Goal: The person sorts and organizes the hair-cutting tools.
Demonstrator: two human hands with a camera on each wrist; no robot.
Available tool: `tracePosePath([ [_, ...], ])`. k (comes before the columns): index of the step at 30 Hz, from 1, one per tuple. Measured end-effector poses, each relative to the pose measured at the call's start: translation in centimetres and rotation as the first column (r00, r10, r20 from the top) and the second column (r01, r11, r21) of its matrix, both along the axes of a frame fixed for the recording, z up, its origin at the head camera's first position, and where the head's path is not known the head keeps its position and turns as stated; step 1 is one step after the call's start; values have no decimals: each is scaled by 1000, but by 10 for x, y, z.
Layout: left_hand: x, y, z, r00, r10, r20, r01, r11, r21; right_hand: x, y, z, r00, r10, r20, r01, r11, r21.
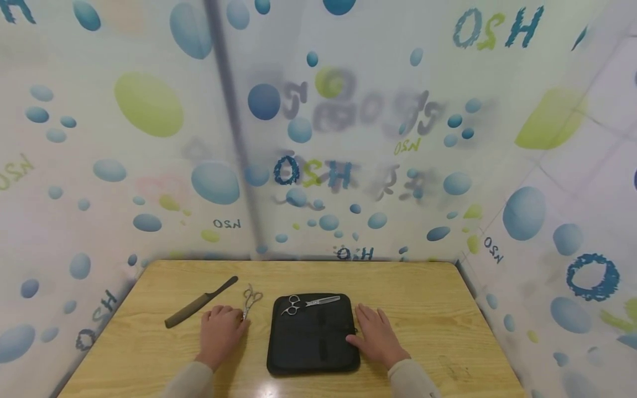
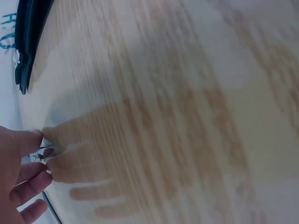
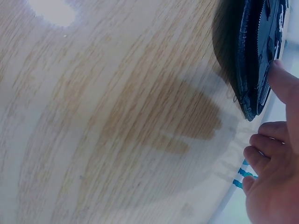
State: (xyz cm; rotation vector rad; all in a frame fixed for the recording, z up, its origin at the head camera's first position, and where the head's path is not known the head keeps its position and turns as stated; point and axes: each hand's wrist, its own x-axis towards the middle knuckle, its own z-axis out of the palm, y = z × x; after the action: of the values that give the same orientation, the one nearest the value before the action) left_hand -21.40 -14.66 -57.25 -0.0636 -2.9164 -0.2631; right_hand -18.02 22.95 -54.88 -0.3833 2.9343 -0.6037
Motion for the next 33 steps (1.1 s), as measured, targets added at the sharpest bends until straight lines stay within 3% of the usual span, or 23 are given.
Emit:
tracePosePath([
  [5, -3, 3, 0, 1000, 20, -5, -20, 1000, 12, 0, -1, 0, 1000, 0, -20, 0, 1000, -5],
  [14, -5, 4, 2, 996, -22, -85, 20, 1000, -20, -2, -1, -4, 1000, -4, -25, 4, 1000, 11],
  [19, -7, 4, 6, 997, -43, -65, 41, 999, -34, -2, -2, -2, 1000, -6, -11, 6, 1000, 2],
  [26, -9, 3, 6, 998, -59, 18, 60, 995, -77, -3, -3, -1, 1000, 1, -25, -1, 1000, -5],
  [33, -10, 1, 4, 995, -98, 7, 98, 992, -85, -2, -4, -1, 999, 0, -35, 0, 1000, -2],
])
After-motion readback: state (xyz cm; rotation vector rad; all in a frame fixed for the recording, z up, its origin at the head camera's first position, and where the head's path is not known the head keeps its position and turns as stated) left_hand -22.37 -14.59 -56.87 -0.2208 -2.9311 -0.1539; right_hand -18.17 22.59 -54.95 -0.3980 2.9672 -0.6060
